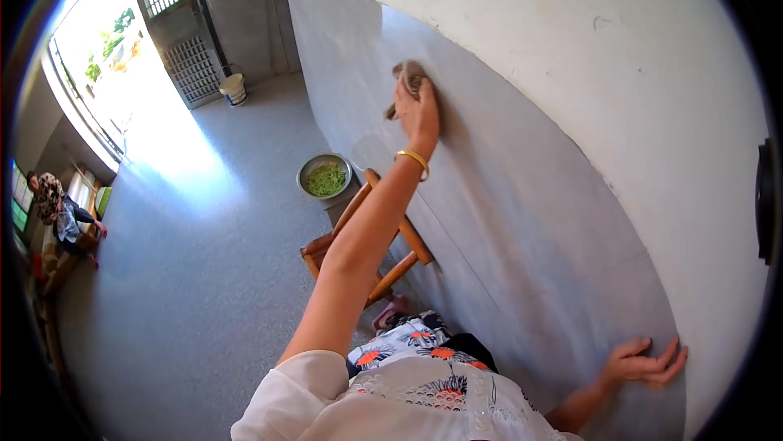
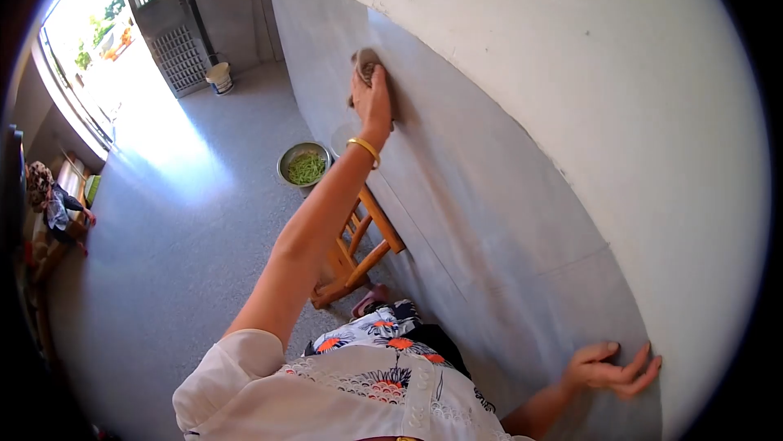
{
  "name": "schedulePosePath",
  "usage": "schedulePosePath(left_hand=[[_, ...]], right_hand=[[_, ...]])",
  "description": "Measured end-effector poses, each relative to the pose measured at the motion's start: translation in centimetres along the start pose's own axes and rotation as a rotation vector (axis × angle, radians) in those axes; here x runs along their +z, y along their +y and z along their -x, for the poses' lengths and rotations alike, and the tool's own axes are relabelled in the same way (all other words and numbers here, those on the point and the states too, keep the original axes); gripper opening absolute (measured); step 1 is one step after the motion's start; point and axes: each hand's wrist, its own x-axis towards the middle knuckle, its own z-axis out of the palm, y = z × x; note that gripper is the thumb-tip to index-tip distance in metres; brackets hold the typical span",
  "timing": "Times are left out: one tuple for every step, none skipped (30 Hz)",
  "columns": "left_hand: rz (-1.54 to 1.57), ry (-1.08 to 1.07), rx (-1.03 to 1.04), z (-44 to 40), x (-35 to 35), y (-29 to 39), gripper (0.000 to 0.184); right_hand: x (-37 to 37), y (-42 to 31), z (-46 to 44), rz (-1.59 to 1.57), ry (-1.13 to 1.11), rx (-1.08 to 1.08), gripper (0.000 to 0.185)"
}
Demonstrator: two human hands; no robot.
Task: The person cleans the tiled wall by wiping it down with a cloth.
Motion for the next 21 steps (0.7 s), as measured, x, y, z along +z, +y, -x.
schedulePosePath(left_hand=[[0.047,-0.01,0.087,1.7,0.0,1.5,0.048],[0.094,-0.019,0.172,3.6,0.1,2.7,0.048],[0.087,-0.032,0.258,5.4,0.1,3.7,0.048],[0.08,-0.041,0.344,7.2,0.0,4.7,0.049],[0.082,-0.085,0.433,9.0,-0.1,5.6,0.051],[0.083,-0.13,0.523,10.8,-0.2,6.8,0.053],[0.113,-0.164,0.622,12.8,-0.4,8.5,0.054],[0.145,-0.2,0.719,14.9,-0.8,10.1,0.055],[0.161,-0.306,0.768,16.8,-1.2,11.3,0.056],[0.178,-0.41,0.816,18.5,-1.8,12.0,0.057],[0.187,-0.414,0.812,20.0,-2.3,12.0,0.057],[0.146,-0.521,0.948,21.4,-2.8,11.7,0.054],[0.101,-0.623,1.084,22.5,-3.0,11.2,0.052],[0.105,-0.618,1.079,23.4,-3.0,10.1,0.052],[0.149,-0.62,1.294,24.4,-2.9,8.2,0.051],[0.189,-0.618,1.508,25.2,-2.8,6.5,0.05],[0.181,-0.615,1.506,25.1,-2.7,5.0,0.05],[0.189,-0.693,1.605,24.0,-2.6,3.6,0.044],[0.199,-0.774,1.699,22.9,-2.7,2.7,0.04],[0.195,-0.759,1.629,21.6,-2.9,2.3,0.041],[0.194,-0.743,1.56,20.2,-3.1,1.9,0.043]], right_hand=[[0.1,-0.1,-0.1,-0.042,0.034,0.001,0.036],[0.2,0.0,-0.1,-0.085,0.067,0.001,0.035],[0.1,-0.1,-0.3,-0.095,0.064,0.001,0.036],[-0.1,-0.2,-0.3,-0.091,0.067,-0.008,0.036],[-0.3,-0.3,-0.2,-0.051,0.025,0.009,0.036],[-0.4,-0.5,-0.3,-0.011,-0.018,0.027,0.036],[-0.4,-0.5,-0.3,-0.036,-0.009,0.032,0.035],[-0.3,-0.6,-0.3,-0.027,-0.01,0.027,0.035],[-0.2,-0.6,-0.2,-0.058,0.0,0.027,0.035],[-0.2,-0.5,-0.2,-0.089,0.01,0.027,0.034],[-0.4,-0.5,-0.3,-0.089,0.004,0.024,0.032],[-0.6,-0.5,-0.3,-0.082,0.005,0.021,0.032],[-0.6,-0.4,-0.4,-0.111,0.006,0.013,0.032],[-0.6,-0.3,-0.5,-0.144,0.005,0.003,0.031],[-0.6,-0.2,-0.4,-0.149,0.006,-0.001,0.029],[-0.8,0.0,-0.5,-0.155,0.004,-0.009,0.029],[-0.9,0.1,-0.5,-0.181,0.01,-0.018,0.029],[-0.8,0.1,-0.6,-0.206,0.017,-0.025,0.028],[-0.8,0.2,-0.6,-0.211,0.016,-0.028,0.028],[-0.7,0.3,-0.6,-0.237,0.035,-0.029,0.028],[-0.7,0.4,-0.7,-0.259,0.054,-0.028,0.028]])
